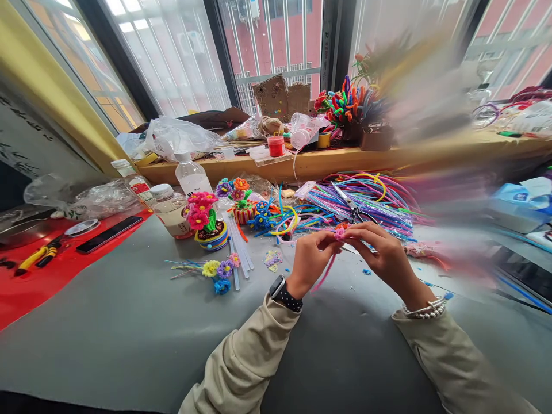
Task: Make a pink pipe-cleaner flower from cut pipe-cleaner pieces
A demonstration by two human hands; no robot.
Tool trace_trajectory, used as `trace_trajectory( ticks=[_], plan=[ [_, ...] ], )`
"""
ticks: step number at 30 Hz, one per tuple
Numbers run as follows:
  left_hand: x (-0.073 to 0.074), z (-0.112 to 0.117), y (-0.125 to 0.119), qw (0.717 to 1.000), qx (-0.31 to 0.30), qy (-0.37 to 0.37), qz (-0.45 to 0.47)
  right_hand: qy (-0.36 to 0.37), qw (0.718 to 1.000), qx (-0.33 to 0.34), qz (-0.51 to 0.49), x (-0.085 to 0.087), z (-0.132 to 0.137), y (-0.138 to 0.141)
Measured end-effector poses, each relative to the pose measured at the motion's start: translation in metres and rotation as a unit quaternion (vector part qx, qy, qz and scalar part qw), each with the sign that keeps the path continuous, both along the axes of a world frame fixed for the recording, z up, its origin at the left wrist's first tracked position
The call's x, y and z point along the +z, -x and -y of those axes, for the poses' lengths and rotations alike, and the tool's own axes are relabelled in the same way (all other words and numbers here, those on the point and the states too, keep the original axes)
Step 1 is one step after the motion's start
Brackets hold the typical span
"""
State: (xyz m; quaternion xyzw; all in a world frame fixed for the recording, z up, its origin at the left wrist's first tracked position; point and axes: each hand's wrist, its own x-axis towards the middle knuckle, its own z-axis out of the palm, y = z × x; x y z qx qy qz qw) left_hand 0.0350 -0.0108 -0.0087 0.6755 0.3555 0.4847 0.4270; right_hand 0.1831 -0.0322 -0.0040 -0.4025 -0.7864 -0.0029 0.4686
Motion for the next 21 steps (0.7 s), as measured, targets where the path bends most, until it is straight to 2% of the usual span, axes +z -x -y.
trace_trajectory(
  ticks=[8,13,16,21],
  plan=[
    [-0.004,0.001,-0.002,0.997,-0.009,0.049,0.056,0.006,1.000,0.004,-0.017,0.002,0.000,0.001],
    [-0.001,-0.002,-0.001,0.991,-0.016,0.064,0.117,0.061,0.991,0.036,-0.114,0.006,0.004,0.001],
    [0.003,-0.002,0.001,0.982,-0.046,0.097,0.153,0.070,0.982,0.049,-0.168,0.009,0.006,-0.003],
    [0.009,0.000,0.002,0.977,-0.104,0.117,0.142,0.039,0.990,0.048,-0.126,0.011,0.004,-0.010]
  ],
)
